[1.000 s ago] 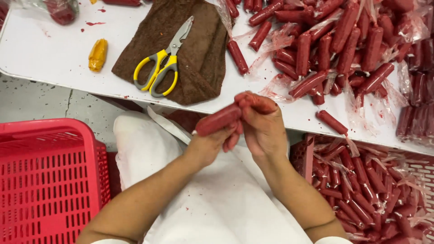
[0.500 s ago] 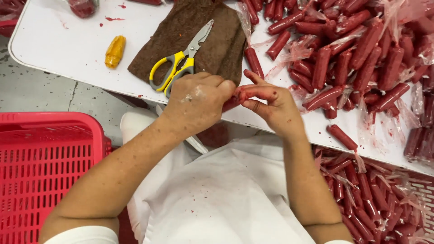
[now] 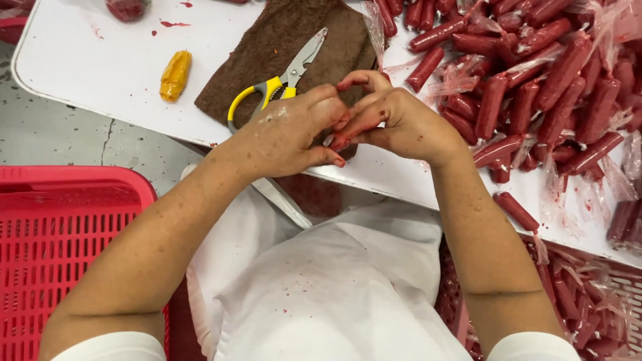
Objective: Cutting plastic packaging off small red food items and placing them into a pink plastic basket for further processing.
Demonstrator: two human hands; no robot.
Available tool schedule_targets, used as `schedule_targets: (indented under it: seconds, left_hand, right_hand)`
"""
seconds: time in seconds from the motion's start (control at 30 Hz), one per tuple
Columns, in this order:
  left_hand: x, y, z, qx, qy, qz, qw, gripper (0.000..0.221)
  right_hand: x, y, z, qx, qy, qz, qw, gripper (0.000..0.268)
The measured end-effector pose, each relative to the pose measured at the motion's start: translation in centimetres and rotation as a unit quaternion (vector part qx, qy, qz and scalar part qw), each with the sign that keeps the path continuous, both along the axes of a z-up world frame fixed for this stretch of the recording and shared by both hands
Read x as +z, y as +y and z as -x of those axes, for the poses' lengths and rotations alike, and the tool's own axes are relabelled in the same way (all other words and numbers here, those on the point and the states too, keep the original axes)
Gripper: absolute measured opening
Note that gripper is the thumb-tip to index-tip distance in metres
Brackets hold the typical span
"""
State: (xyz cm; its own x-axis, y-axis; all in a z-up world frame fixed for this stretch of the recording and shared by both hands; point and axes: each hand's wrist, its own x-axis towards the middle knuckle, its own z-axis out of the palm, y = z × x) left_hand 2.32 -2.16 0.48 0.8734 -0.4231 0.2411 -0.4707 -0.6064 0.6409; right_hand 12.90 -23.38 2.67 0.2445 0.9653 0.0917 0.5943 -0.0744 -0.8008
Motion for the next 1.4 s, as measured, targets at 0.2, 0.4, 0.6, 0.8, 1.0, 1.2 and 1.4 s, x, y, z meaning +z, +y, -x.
schedule_targets:
  seconds: [0.2,0.4,0.6,0.8,1.0,1.2,1.4]
  left_hand:
    - [-4.4,-1.1,1.0,0.059,-0.082,0.057,0.993,0.036]
    - [-7.8,-3.2,3.2,0.218,-0.215,0.051,0.951,0.023]
    - [-9.1,-4.0,4.4,0.210,-0.168,0.077,0.960,0.033]
    - [-8.2,-5.6,3.0,0.215,0.038,0.543,0.811,0.056]
    - [-6.4,-5.3,1.6,0.236,-0.162,0.360,0.888,0.011]
    - [-2.4,-3.5,2.1,0.150,-0.115,0.340,0.921,0.007]
    - [-3.7,0.2,1.1,0.055,-0.109,0.165,0.979,0.010]
  right_hand:
    - [-2.4,-0.4,2.2,-0.066,0.080,-0.044,0.994,0.019]
    - [-6.9,0.6,6.7,-0.231,0.208,-0.213,0.926,0.018]
    - [-7.6,2.3,7.8,-0.383,0.169,-0.250,0.873,0.020]
    - [-8.9,3.2,8.2,-0.372,0.249,-0.318,0.836,0.058]
    - [-10.4,3.3,7.5,-0.418,0.227,-0.336,0.813,0.043]
    - [-10.1,3.5,7.2,-0.380,0.025,-0.289,0.878,0.026]
    - [-8.5,2.0,8.7,-0.279,0.002,-0.242,0.929,0.022]
